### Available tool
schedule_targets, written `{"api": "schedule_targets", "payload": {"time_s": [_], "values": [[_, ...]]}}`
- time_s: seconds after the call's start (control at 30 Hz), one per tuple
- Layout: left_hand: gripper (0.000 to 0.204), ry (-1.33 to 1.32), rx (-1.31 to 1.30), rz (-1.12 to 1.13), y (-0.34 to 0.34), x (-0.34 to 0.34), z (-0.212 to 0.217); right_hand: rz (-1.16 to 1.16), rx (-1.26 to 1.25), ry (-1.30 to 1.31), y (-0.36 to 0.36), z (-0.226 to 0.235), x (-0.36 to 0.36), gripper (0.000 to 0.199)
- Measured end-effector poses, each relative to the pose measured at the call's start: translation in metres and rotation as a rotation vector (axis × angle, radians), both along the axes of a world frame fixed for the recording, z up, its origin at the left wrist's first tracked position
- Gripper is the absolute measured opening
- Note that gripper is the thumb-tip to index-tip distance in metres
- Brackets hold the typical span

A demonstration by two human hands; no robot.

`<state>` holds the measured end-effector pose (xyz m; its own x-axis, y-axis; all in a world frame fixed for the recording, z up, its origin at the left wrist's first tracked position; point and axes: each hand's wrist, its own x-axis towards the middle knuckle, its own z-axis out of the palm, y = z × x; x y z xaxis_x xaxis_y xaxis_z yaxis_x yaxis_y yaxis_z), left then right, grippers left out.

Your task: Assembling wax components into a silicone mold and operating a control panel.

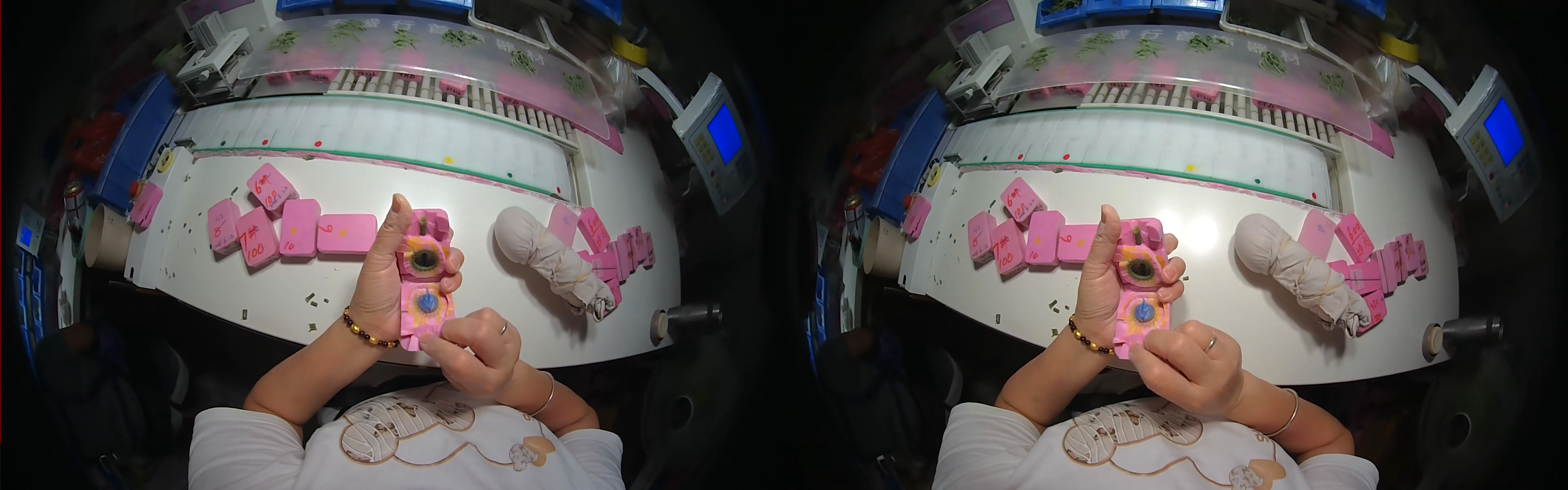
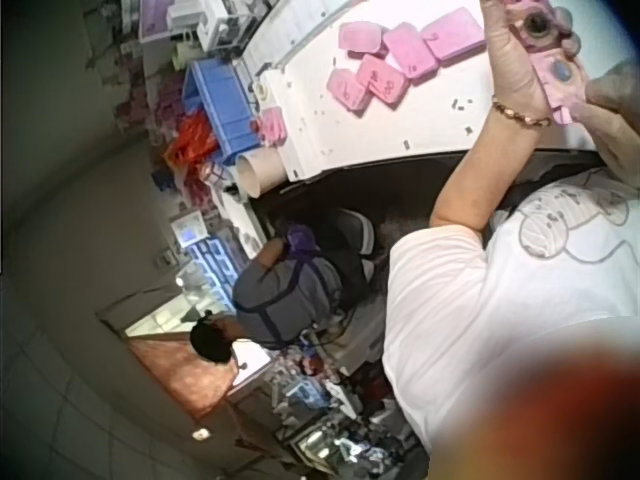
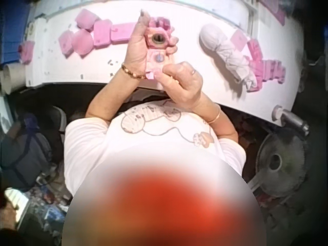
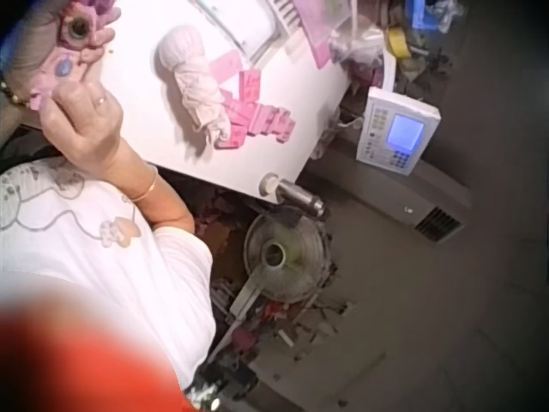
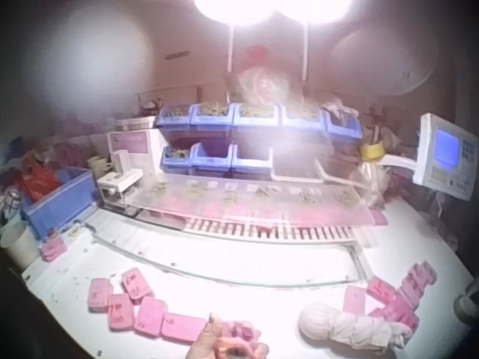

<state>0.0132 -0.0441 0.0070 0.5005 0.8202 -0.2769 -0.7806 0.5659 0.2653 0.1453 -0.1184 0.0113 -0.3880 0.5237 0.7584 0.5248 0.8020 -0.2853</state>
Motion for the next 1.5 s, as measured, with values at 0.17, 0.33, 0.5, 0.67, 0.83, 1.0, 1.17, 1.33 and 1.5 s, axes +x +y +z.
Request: {"api": "schedule_targets", "payload": {"time_s": [0.17, 0.33, 0.5, 0.67, 0.83, 1.0, 1.17, 1.33, 1.5], "values": [[0.041, 0.114, 0.121, -0.036, 0.002, -0.002, 0.001, 0.019, -0.007, 0.020, -0.005, -0.018, 0.004, 0.030], [0.036, 0.264, 0.179, -0.078, 0.004, -0.009, -0.009, 0.030, -0.349, 0.257, 0.007, 0.012, 0.009, 0.036], [0.038, 0.497, 0.368, 0.023, 0.002, -0.004, -0.013, -0.103, -0.473, 0.247, 0.026, 0.031, 0.010, 0.040], [0.035, 0.541, 0.466, 0.023, 0.001, -0.005, -0.013, -0.156, -0.415, 0.044, 0.030, 0.026, 0.007, 0.034], [0.033, 0.838, 0.724, 0.187, 0.000, -0.004, -0.021, -0.243, -0.258, 0.023, 0.028, 0.016, 0.002, 0.027], [0.038, 0.642, 0.472, 0.193, -0.002, 0.000, -0.014, -0.240, -0.072, -0.037, 0.025, 0.013, -0.001, 0.022], [0.043, 0.559, 0.401, 0.187, -0.002, 0.002, -0.010, -0.222, -0.043, -0.007, 0.021, 0.005, -0.001, 0.019], [0.046, 0.428, 0.245, 0.107, 0.008, -0.010, -0.008, -0.151, -0.057, 0.073, 0.019, 0.019, 0.009, 0.030], [0.056, 0.551, 0.378, -0.071, 0.010, -0.023, -0.004, -0.040, -0.492, 0.638, 0.032, 0.023, 0.028, 0.037]]}}
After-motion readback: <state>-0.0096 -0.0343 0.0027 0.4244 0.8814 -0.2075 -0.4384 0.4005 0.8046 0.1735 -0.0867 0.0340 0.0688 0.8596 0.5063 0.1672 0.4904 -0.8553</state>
